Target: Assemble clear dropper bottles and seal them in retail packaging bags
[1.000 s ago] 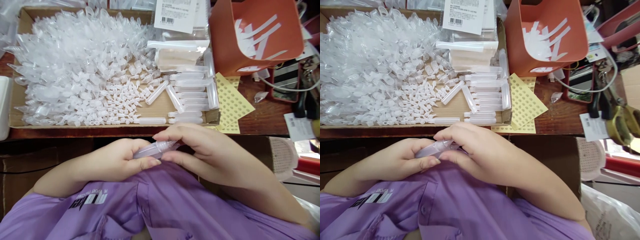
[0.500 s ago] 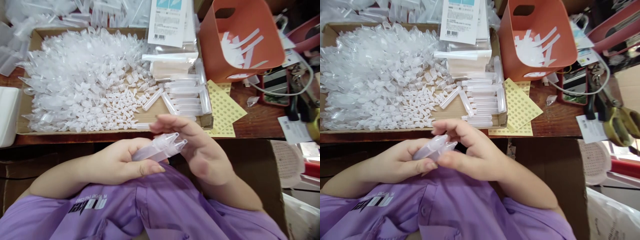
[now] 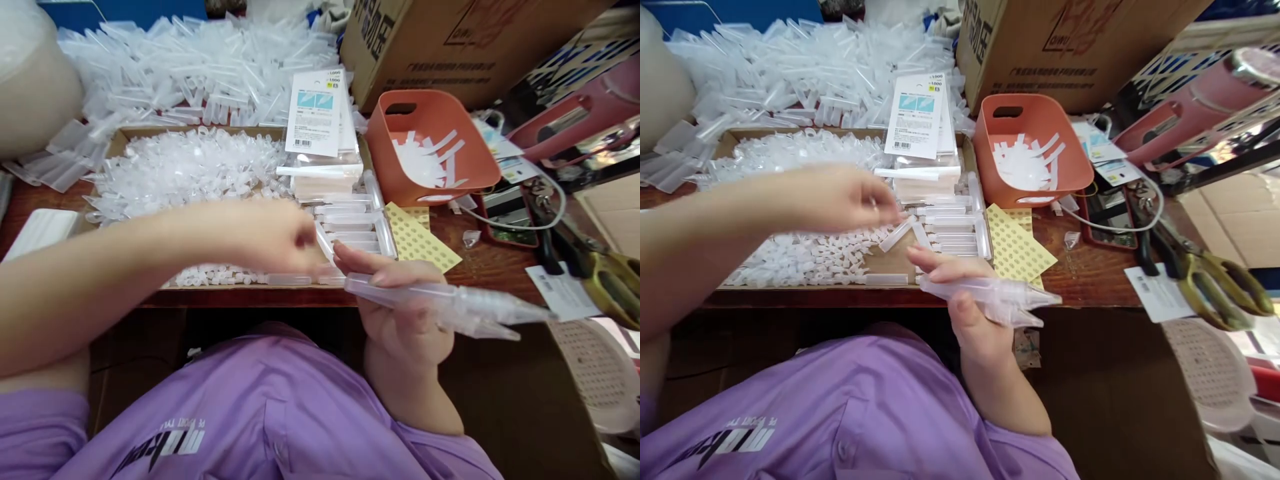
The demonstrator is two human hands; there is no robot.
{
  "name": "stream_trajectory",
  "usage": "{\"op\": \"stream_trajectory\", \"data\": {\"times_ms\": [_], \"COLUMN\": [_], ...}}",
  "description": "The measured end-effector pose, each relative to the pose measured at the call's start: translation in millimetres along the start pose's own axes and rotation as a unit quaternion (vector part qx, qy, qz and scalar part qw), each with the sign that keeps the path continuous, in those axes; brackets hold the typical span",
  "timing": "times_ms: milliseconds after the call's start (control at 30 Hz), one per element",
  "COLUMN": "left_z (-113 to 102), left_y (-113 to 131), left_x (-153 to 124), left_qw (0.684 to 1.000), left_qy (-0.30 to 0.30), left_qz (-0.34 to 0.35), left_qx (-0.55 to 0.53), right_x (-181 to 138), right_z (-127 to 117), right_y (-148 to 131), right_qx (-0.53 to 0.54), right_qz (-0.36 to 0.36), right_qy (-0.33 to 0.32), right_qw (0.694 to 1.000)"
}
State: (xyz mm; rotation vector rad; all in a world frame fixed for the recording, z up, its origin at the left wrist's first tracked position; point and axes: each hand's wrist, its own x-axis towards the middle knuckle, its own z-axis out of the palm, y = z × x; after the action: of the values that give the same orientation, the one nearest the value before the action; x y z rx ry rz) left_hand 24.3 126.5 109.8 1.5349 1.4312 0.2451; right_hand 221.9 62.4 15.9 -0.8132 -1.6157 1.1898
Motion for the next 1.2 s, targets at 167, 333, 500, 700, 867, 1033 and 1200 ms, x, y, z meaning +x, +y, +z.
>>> {"op": "stream_trajectory", "data": {"times_ms": [167,333,500,700,867,1033,1200], "left_z": [-47,-53,-43,16,64,71,74], "left_y": [3,-5,0,-18,-44,-68,-79], "left_x": [69,113,88,3,-34,-35,-43], "left_qw": [0.949,0.949,0.936,0.91,0.841,0.786,0.79], "left_qy": [0.223,0.273,0.342,0.212,0.176,0.272,0.276], "left_qz": [-0.023,-0.014,0.085,0.175,0.081,0.151,0.183], "left_qx": [0.224,0.156,-0.02,-0.31,-0.506,-0.535,-0.517], "right_x": [-3,-7,-7,-5,-7,-5,-1], "right_z": [10,11,1,8,28,21,16], "right_y": [7,2,-1,1,11,-2,-15], "right_qx": [0.202,0.215,0.136,0.251,0.308,0.2,0.205], "right_qz": [0.053,0.117,0.187,0.279,0.38,0.277,0.271], "right_qy": [0.047,0.03,0.004,-0.258,-0.354,-0.42,-0.407], "right_qw": [0.977,0.969,0.973,0.89,0.797,0.841,0.848]}}
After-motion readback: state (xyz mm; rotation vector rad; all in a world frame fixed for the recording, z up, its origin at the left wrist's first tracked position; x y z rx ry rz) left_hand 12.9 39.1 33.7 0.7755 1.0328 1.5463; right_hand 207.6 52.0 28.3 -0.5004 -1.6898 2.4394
